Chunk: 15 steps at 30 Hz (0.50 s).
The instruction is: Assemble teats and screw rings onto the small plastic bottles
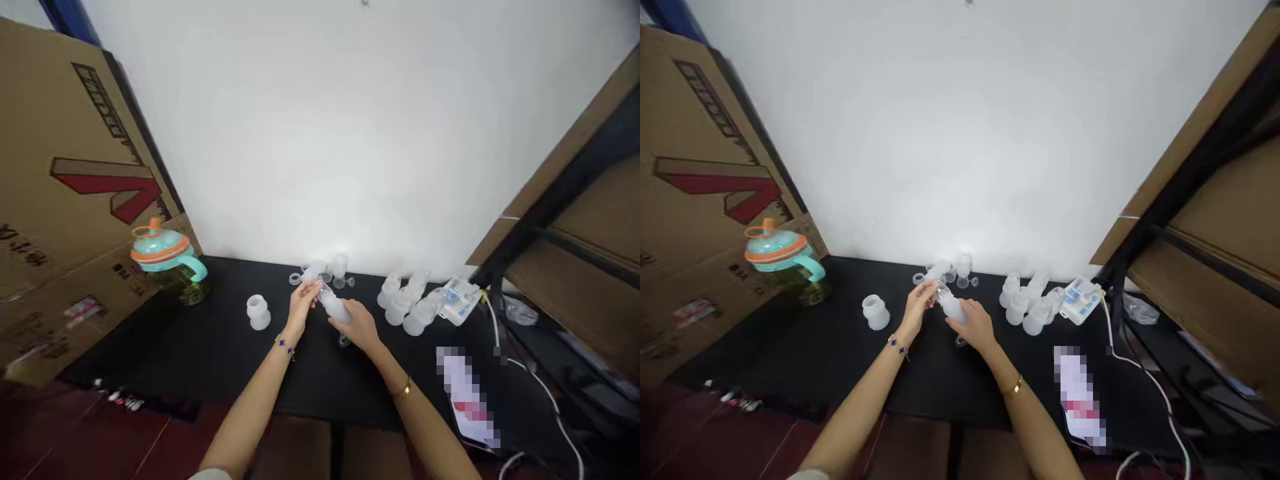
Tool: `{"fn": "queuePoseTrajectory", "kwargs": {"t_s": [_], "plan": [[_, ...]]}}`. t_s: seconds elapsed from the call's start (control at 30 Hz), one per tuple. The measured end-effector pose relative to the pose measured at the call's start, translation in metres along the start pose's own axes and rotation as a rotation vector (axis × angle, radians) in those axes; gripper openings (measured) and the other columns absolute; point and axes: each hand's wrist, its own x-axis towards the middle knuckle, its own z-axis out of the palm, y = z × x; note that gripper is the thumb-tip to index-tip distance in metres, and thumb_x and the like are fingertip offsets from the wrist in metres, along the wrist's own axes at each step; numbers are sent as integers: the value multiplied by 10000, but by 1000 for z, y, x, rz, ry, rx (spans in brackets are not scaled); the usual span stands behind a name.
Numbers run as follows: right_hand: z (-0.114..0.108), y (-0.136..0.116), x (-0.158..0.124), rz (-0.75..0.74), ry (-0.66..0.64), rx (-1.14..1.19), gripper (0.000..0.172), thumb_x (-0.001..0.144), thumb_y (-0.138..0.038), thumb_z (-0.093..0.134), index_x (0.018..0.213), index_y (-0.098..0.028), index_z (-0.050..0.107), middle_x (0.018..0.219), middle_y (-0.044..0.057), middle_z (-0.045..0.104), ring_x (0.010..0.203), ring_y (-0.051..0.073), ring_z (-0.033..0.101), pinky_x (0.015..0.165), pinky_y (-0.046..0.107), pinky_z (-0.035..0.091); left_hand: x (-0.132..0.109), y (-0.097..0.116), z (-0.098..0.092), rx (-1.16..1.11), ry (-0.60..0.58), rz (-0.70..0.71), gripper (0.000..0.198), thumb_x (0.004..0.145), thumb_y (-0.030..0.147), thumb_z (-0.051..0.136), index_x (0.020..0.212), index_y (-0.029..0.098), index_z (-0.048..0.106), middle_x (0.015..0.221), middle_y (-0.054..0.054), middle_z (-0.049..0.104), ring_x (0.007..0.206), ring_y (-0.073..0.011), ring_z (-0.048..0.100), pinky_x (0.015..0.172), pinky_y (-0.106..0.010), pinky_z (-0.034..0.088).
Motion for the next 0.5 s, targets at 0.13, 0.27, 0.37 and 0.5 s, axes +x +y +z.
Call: {"fn": "queuePoseTrajectory", "kwargs": {"t_s": [0.13,0.27,0.37,0.5], "plan": [[0,-1,1,6,15,8,463,862,-445,722,1255,-215,636,1085,65,693,1013,246,647,850,325,507,-1,1,0,-9,-3,0,477,660,483,867,954,133,730,690,6,607,565,-80,482,485,-188,360],[-1,-2,1,15,13,4,437,860,-441,720,1237,-234,642,1072,62,694,1001,246,650,833,321,508,-1,3,0,-18,-17,-2,455,661,486,867,925,141,731,673,14,600,551,-77,481,476,-190,349],[-1,-2,1,16,9,1,435,861,-446,720,1232,-233,641,1063,57,694,992,242,650,825,319,506,-1,3,0,-18,-18,-8,447,660,479,872,918,142,732,660,20,587,554,-75,480,471,-183,342],[-1,-2,1,18,22,-5,424,866,-456,714,1219,-232,645,1057,59,692,1015,247,647,836,319,503,0,2,-1,-21,-22,-19,444,662,475,875,912,137,729,673,14,584,568,-72,479,479,-172,352]]}}
